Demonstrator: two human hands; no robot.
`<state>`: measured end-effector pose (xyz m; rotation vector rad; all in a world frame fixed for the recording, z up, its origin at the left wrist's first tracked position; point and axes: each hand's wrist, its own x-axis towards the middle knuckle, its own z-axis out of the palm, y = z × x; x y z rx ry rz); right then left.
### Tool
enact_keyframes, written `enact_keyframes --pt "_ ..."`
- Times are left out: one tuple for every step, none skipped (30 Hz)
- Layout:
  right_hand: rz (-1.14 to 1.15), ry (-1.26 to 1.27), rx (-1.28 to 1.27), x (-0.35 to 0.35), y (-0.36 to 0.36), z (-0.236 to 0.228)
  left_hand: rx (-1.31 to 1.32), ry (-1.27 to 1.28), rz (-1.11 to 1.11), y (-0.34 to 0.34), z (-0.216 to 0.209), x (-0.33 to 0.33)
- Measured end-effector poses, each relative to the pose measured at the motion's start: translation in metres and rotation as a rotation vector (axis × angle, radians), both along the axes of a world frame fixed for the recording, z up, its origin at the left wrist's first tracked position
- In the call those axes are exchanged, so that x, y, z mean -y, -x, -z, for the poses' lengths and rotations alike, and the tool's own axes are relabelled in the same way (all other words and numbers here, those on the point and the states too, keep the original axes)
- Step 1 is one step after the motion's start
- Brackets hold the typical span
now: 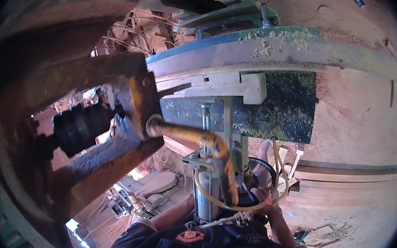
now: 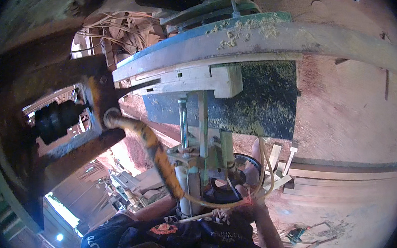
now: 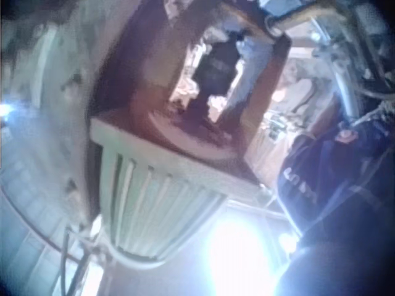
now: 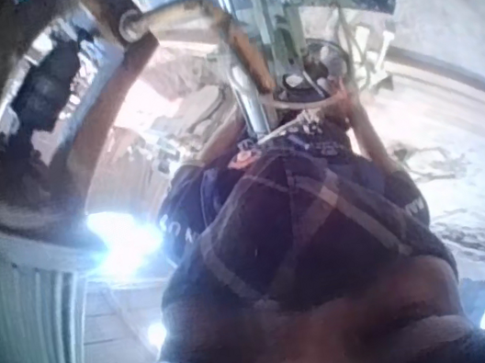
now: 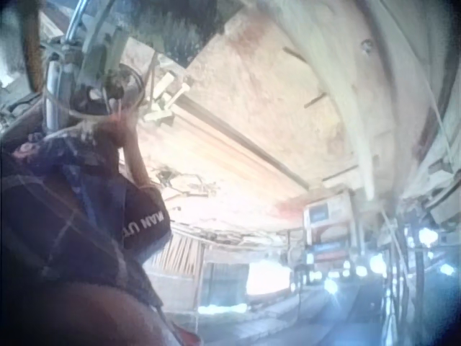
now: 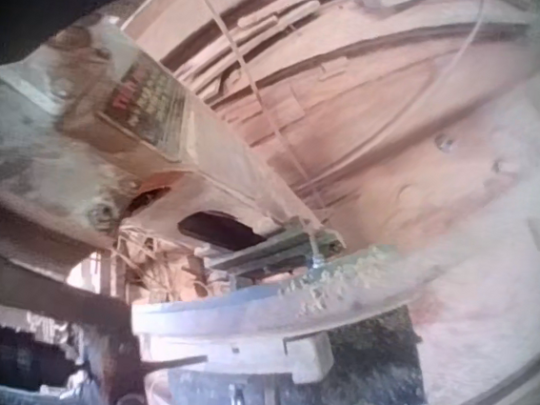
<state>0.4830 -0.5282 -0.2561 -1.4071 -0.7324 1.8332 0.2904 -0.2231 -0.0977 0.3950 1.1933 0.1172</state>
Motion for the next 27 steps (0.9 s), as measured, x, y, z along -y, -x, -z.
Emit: enact_keyframes --pt "-0.117 -0.036 0.032 -0.004 -0.005 0.007 0.008 -0.030 0.030 0.000 0.002 -0.003" --pt "0.143 0.170 -0.315 -0.008 -0.005 0.005 0.012 -0.048 0.042 0.000 0.001 -0.001" --pt "0.174 0.178 -0.353 -0.017 -0.011 0.007 0.018 -0.071 0.066 0.000 0.001 -0.002" --pt "0.084 0.053 -0.177 -0.026 -0.018 0.004 0.023 -0.102 0.097 0.002 0.000 -0.001" --pt "0.052 0.004 -0.124 -0.039 -0.027 -0.002 0.023 -0.144 0.144 0.003 0.000 -0.002" --pt "-0.036 -0.144 0.060 -0.053 -0.035 -0.012 0.026 -0.186 0.193 0.005 -0.001 -0.001" --pt "-0.080 -0.225 0.156 -0.069 -0.044 -0.026 0.030 -0.227 0.244 0.007 0.000 -0.001" --pt "-0.138 -0.285 0.250 -0.085 -0.054 -0.041 0.035 -0.276 0.301 0.009 0.000 0.000" --pt "-0.232 -0.280 0.337 -0.100 -0.062 -0.058 0.046 -0.335 0.368 0.011 0.002 -0.001" --pt "-0.191 -0.386 0.382 -0.115 -0.068 -0.074 0.061 -0.381 0.418 0.012 0.003 -0.001" --pt "-0.283 -0.419 0.441 -0.127 -0.074 -0.089 0.075 -0.436 0.477 0.014 0.005 -0.002" --pt "-0.262 -0.436 0.438 -0.137 -0.078 -0.102 0.087 -0.493 0.531 0.016 0.006 -0.002" --pt "-0.221 -0.483 0.539 -0.143 -0.078 -0.115 0.100 -0.551 0.580 0.018 0.007 -0.002" --pt "-0.155 -0.557 0.695 -0.148 -0.078 -0.124 0.116 -0.626 0.648 0.019 0.011 -0.005" --pt "-0.061 -0.661 0.885 -0.150 -0.075 -0.132 0.132 -0.688 0.702 0.022 0.012 -0.005" --pt "-0.099 -0.547 0.857 -0.150 -0.070 -0.139 0.148 -0.751 0.750 0.024 0.016 -0.007" --pt "-0.135 -0.455 0.839 -0.149 -0.064 -0.142 0.149 -0.811 0.791 0.026 0.019 -0.008" --pt "-0.127 -0.474 0.879 -0.149 -0.061 -0.143 0.149 -0.863 0.828 0.030 0.023 -0.009" --pt "-0.078 -0.551 0.937 -0.149 -0.058 -0.142 0.147 -0.912 0.858 0.034 0.027 -0.009" --pt "-0.097 -0.518 0.931 -0.147 -0.055 -0.141 0.128 -0.955 0.889 0.039 0.033 -0.008" --pt "-0.134 -0.432 0.930 -0.147 -0.054 -0.138 0.113 -1.002 0.916 0.045 0.038 -0.007" --pt "-0.090 -0.488 0.927 -0.145 -0.053 -0.136 0.091 -1.046 0.946 0.049 0.043 -0.006" --pt "-0.066 -0.506 0.933 -0.144 -0.053 -0.134 0.072 -1.080 0.963 0.054 0.049 -0.004" --pt "-0.047 -0.528 0.937 -0.144 -0.053 -0.132 0.051 -1.114 0.976 0.057 0.054 -0.002" --pt "-0.065 -0.518 0.955 -0.143 -0.054 -0.130 0.035 -1.146 0.985 0.060 0.058 -0.001" --pt "-0.087 -0.508 0.971 -0.143 -0.054 -0.129 0.074 -1.170 0.923 0.062 0.062 0.001" --pt "-0.108 -0.488 0.995 -0.143 -0.054 -0.128 -0.003 -1.192 1.009 0.063 0.065 0.002"
